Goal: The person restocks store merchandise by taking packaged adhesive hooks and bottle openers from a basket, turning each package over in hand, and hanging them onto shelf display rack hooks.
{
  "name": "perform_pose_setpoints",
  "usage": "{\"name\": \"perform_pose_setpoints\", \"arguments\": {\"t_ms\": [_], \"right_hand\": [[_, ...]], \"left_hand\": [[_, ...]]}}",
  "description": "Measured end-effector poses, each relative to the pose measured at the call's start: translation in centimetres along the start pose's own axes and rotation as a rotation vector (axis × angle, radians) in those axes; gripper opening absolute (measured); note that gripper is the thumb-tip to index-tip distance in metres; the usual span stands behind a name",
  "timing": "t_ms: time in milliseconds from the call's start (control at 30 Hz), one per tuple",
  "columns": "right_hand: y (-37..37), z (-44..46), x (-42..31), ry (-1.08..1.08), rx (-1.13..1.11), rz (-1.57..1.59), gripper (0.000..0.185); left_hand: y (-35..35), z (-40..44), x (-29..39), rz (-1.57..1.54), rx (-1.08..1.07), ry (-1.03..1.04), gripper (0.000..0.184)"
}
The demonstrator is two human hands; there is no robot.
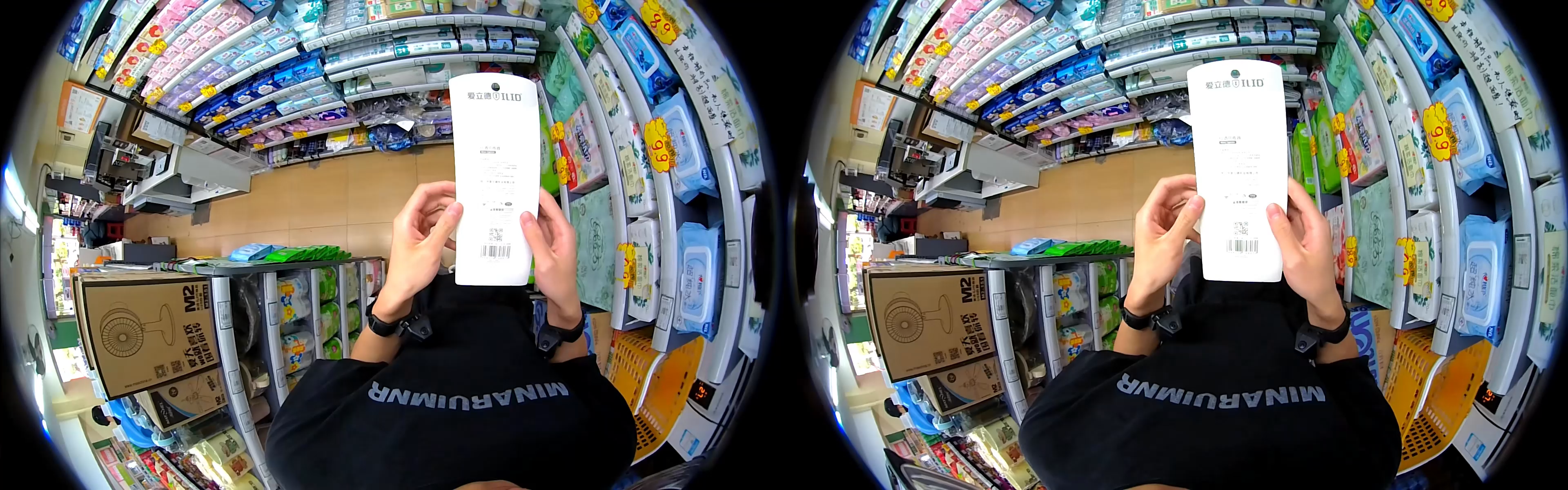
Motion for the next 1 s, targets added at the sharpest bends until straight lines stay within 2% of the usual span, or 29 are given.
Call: {"name": "perform_pose_setpoints", "arguments": {"t_ms": [267, 333, 367, 433, 500, 567, 633, 700, 767, 833, 900, 1000], "right_hand": [[0.2, 0.4, 0.3, -0.019, -0.033, -0.042, 0.043], [0.7, 0.6, -0.6, -0.012, 0.043, 0.027, 0.054], [0.6, 0.7, -0.4, -0.017, 0.044, 0.027, 0.054], [0.5, 0.8, 0.1, -0.061, 0.030, -0.012, 0.070], [0.7, 1.0, 0.2, -0.092, 0.020, -0.015, 0.075], [0.8, 1.1, 0.0, -0.126, 0.009, -0.020, 0.080], [1.2, 1.2, 0.0, -0.102, -0.041, 0.025, 0.088], [1.4, 1.1, -0.2, -0.099, -0.054, 0.025, 0.094], [0.9, 1.1, 0.9, -0.152, -0.114, -0.198, 0.100], [1.6, 1.2, 1.1, -0.165, -0.104, -0.214, 0.108], [1.9, 1.1, 1.7, -0.191, -0.161, -0.245, 0.109], [2.2, 1.3, 1.9, -0.159, -0.229, -0.229, 0.097]], "left_hand": [[-0.5, 0.1, -0.2, -0.023, 0.010, -0.003, 0.029], [-0.4, 0.2, -0.2, -0.019, 0.004, -0.007, 0.028], [-0.3, 0.2, -0.1, -0.025, -0.010, -0.008, 0.027], [0.1, 0.4, -0.1, -0.029, -0.031, -0.003, 0.026], [0.4, 0.6, -0.5, -0.012, -0.089, 0.022, 0.025], [0.6, 1.1, -1.4, -0.040, -0.148, -0.031, 0.028], [1.0, 1.5, -1.4, 0.049, -0.122, 0.132, 0.036], [1.5, 1.8, -1.8, 0.057, -0.188, 0.072, 0.045], [2.1, 2.1, -2.4, 0.007, -0.278, -0.030, 0.049], [2.8, 2.0, -2.7, 0.207, -0.388, -0.004, 0.058], [3.4, 1.6, -3.4, 0.045, -0.465, -0.134, 0.061], [3.1, 2.1, -4.3, 0.015, -0.457, -0.165, 0.066]]}}
Point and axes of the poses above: each hand's wrist, its own z-axis towards the middle knuckle, its own y-axis out of the palm, x = y × z, the point moved 6 cm from there along z, towards the middle knuckle, and after that the axes turned 11 degrees about -y, right-handed, at the moved point
